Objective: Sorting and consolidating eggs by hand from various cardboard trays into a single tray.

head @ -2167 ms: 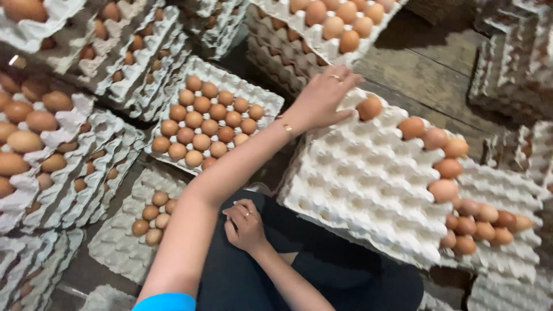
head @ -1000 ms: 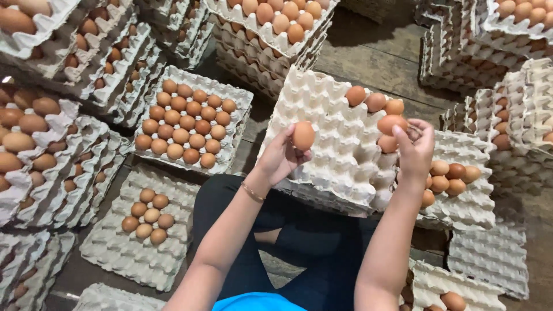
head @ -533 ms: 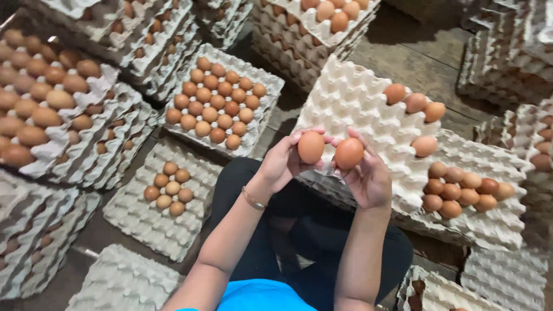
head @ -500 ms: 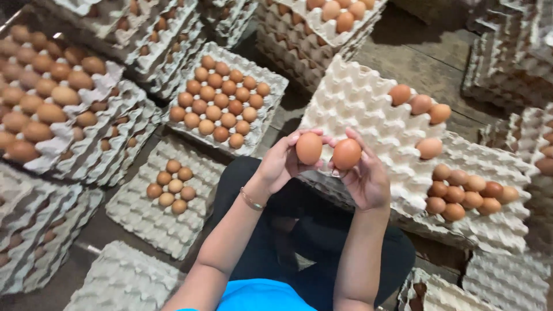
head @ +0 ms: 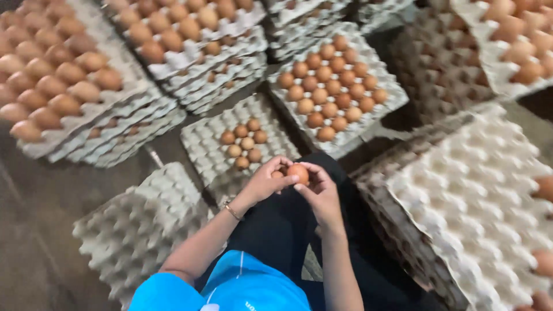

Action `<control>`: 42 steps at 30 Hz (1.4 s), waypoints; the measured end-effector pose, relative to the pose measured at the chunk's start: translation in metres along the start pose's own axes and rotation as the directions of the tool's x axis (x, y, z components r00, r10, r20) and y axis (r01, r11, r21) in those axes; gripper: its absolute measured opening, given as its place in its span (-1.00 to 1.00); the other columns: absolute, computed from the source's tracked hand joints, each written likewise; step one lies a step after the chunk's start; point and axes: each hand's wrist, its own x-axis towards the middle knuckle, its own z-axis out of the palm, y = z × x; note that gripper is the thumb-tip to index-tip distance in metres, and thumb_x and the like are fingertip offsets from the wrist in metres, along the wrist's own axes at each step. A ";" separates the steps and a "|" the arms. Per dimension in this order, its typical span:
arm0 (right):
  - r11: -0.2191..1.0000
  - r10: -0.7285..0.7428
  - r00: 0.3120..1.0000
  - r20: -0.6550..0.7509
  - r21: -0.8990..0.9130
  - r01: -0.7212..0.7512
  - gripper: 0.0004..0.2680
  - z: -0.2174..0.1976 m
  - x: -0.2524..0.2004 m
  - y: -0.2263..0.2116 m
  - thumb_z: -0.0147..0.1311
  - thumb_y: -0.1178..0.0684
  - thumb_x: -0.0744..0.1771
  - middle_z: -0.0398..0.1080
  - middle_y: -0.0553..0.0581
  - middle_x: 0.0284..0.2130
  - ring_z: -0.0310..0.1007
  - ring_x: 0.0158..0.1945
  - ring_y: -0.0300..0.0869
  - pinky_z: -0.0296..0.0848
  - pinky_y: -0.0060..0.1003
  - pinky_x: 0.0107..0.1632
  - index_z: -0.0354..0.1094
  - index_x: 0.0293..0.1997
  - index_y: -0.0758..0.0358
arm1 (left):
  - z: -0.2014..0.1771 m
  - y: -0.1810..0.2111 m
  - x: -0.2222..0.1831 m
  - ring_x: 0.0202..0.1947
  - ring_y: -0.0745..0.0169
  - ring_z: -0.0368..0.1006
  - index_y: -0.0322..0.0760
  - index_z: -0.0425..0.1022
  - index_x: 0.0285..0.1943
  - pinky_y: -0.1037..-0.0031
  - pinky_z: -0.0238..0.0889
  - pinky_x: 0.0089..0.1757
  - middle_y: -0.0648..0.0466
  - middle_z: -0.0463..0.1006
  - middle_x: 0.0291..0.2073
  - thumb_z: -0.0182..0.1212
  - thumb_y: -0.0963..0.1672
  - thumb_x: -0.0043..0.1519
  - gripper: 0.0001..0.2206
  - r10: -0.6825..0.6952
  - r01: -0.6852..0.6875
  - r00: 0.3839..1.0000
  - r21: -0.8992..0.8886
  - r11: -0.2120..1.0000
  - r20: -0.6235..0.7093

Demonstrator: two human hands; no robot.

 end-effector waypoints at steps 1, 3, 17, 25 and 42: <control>1.000 0.016 0.999 0.029 0.001 -0.016 -0.57 0.010 0.004 0.011 0.30 0.28 0.16 0.42 0.27 0.02 0.45 0.00 -0.12 0.48 -0.36 -0.04 0.32 0.14 0.40 | -0.015 -0.013 -0.004 -0.47 0.30 0.47 -0.25 0.38 0.03 0.62 0.41 -0.57 -0.03 0.56 -0.27 0.47 -0.07 0.06 -0.56 -0.003 0.003 0.999 -0.010 1.000 -0.032; 0.991 -0.040 0.994 0.099 -0.125 0.053 -0.57 0.030 0.010 0.032 0.29 0.33 0.18 0.40 0.26 0.06 0.42 0.04 -0.09 0.47 -0.28 0.04 0.35 0.16 0.36 | -0.043 -0.037 -0.011 -0.45 0.42 0.39 -0.34 0.35 0.13 0.70 0.38 -0.58 0.02 0.48 -0.25 0.38 -0.10 0.14 -0.57 -0.017 0.014 0.997 -0.033 0.999 -0.076; 0.777 0.117 0.940 0.321 -0.619 0.115 -0.72 0.076 0.019 0.028 0.13 0.19 0.31 0.37 0.39 -0.01 0.49 -0.04 0.14 0.52 -0.05 0.02 0.35 0.15 0.35 | -0.175 -0.051 -0.016 -0.08 -0.09 0.54 0.14 0.45 0.11 0.12 0.42 -0.10 0.01 0.60 -0.16 0.24 0.06 0.06 -0.59 -0.020 0.489 0.841 0.743 0.458 -0.541; 0.743 0.124 0.933 0.337 -0.655 0.138 -0.77 0.086 0.019 0.008 0.09 0.20 0.31 0.39 0.37 -0.07 0.49 -0.05 0.17 0.53 0.00 -0.02 0.39 0.08 0.38 | -0.178 -0.069 0.000 0.02 -0.16 0.47 0.13 0.45 0.15 0.01 0.43 -0.08 0.06 0.44 0.07 0.18 -0.04 0.11 -0.63 0.012 0.447 0.865 0.783 0.433 -0.501; 0.842 -0.066 0.971 0.230 -0.509 0.178 -0.82 0.045 -0.021 0.006 0.05 0.21 0.27 0.44 0.13 -0.11 0.48 -0.16 -0.15 0.43 -0.33 -0.07 0.44 -0.07 0.31 | -0.107 0.015 0.062 0.00 -0.39 0.33 -0.24 0.39 -0.05 -0.31 0.03 0.19 -0.19 0.40 -0.07 -0.02 -0.29 -0.01 -0.67 -0.027 0.158 0.986 -0.891 0.426 0.162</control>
